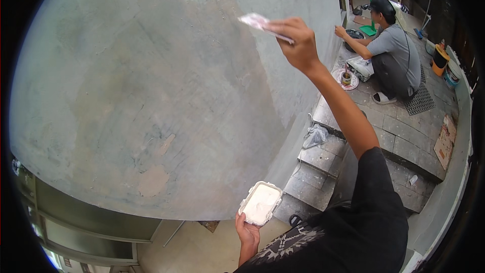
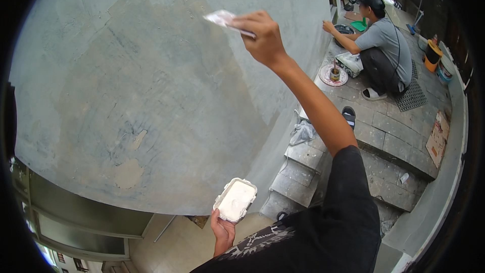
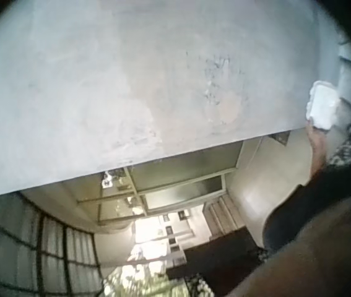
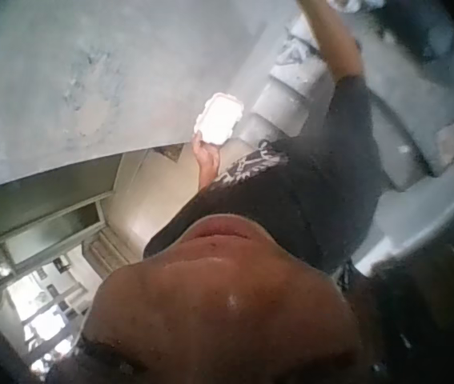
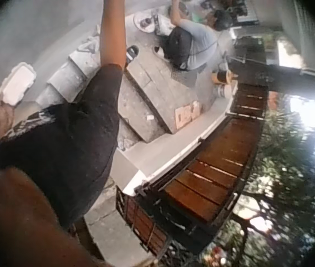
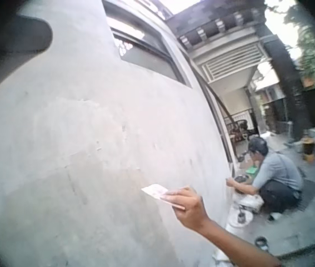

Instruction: The person patches holes and cracks on an exterior wall by applying wall filler from a plastic container to the wall using a putty knife.

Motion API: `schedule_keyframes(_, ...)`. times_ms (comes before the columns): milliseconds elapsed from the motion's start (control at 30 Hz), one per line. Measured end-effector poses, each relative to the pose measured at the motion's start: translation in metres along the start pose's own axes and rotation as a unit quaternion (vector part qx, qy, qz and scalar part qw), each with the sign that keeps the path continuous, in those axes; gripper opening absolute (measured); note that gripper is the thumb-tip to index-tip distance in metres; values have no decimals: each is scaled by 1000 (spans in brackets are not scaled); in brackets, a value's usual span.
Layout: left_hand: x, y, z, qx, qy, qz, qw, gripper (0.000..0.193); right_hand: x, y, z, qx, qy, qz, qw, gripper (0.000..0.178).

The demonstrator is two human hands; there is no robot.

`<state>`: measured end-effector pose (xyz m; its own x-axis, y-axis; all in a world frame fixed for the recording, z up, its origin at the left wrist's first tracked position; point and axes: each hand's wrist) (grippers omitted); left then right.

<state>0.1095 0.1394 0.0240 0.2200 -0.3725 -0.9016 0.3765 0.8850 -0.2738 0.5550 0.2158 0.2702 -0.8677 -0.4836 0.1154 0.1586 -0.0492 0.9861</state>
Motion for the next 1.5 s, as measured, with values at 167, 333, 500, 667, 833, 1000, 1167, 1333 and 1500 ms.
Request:
schedule_keyframes(167, 5, -9, 3, -24, -27, 21, 999, 51, -8, 36, 43, -19, -8, -60, 998, 38)
schedule_keyframes(333, 7, -16, -1, -28, -25, 8, 999, 53, -16, -72, 51, 63, 8, 31, 997, 46)
schedule_keyframes(500, 10, -12, -18, -25, -35, 15, 999, 48, -3, -227, -14, 237, 12, 214, 948, 43)
schedule_keyframes(667, 4, -8, -16, -22, -22, 2, 1000, 49, -9, -205, -33, 119, -6, 282, 952, 30)
schedule_keyframes(833, 4, -5, -12, -32, -36, 12, 999, 50, -12, -34, -16, 18, 227, 419, 879, 10)
schedule_keyframes(1000, 9, -10, -10, -35, -50, 49, 997, 56, -43, -29, -20, -128, 612, 496, 603, 7)
schedule_keyframes(1167, 12, -20, -13, -47, -97, 67, 992, 53, -44, -141, -2, -232, 642, 535, 497, 14)
schedule_keyframes(1333, 12, -22, -29, -53, -46, 63, 996, 55, -29, -143, 28, -255, 640, 548, 475, 8)
schedule_keyframes(1500, 10, -20, -25, -71, -53, 75, 993, 55, -34, -117, 44, -241, 644, 527, 499, 11)
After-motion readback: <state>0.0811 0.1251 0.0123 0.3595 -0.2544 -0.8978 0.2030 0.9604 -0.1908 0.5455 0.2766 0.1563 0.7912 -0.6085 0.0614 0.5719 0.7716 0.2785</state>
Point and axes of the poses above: each hand's wrist, its own y-axis towards the middle knuckle, its own z-axis out of the palm, x = y × z, and after that the axes turned 12 degrees about y, right-handed
